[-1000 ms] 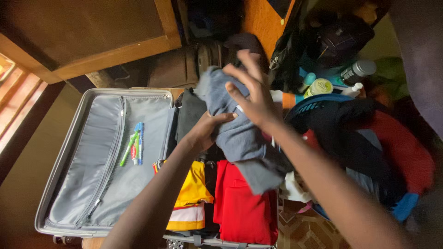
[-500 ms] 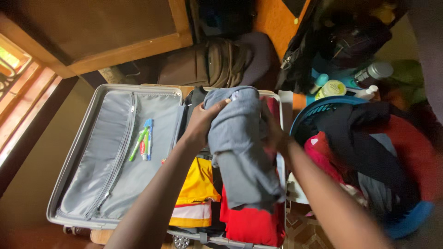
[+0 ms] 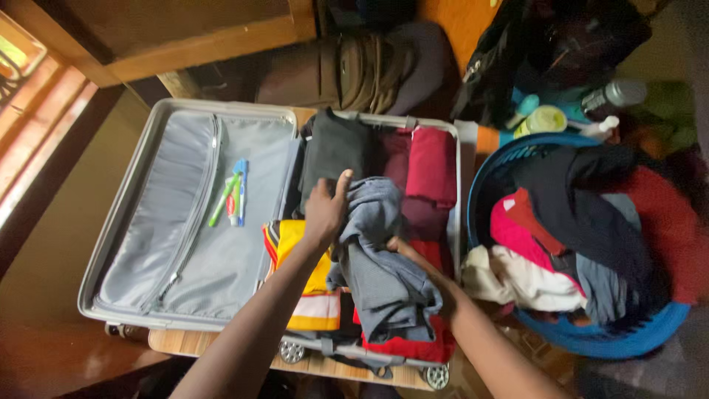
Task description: The person folds various garments including a dark top, a maroon top, black pants, a grey hoodie, a white sweater, and dark trousers, then places them into an open suitcase. The person handles each item individually, folding them neatly before stacking them inside the luggage.
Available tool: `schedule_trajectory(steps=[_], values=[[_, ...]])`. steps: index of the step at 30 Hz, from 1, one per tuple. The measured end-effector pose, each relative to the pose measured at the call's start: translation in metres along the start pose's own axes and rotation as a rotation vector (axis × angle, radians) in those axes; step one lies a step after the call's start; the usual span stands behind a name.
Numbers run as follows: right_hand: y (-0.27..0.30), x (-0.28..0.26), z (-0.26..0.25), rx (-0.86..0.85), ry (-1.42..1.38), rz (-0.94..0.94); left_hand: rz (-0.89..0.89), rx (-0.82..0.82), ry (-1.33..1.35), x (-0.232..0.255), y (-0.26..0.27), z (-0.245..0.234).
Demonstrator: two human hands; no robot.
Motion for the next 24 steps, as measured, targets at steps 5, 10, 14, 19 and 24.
schedule_trajectory(steps=[5, 10, 14, 19, 24], values=[[-0.017, 0.055, -0.028, 0.162, 0.015, -0.027, 0.022, -0.328, -0.233, -0.025, 0.045, 0.023], [-0.031, 0.095, -0.065, 0.453, 0.074, -0.104, 0.253, -0.467, -0.252, -0.048, 0.066, 0.028], [-0.053, 0.067, -0.056, 0.633, 0.520, -0.223, 0.524, -0.363, -0.230, -0.062, 0.055, 0.031], [-0.005, 0.019, -0.011, 1.073, 1.200, -0.448, 0.633, -0.216, -0.189, -0.067, 0.065, 0.031], [0.035, 0.011, 0.070, 0.804, 1.133, -1.118, 0.893, -0.054, 0.101, -0.068, 0.078, 0.002]])
Point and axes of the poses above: each hand's wrist, its own y-axis away from the middle knuckle, its own z-axis out of the palm, x = y × z, the point moved 4 cm from there along -y, towards the middle knuckle, and after that the axes turned 15 degrees about x, right-handed, at the moved point
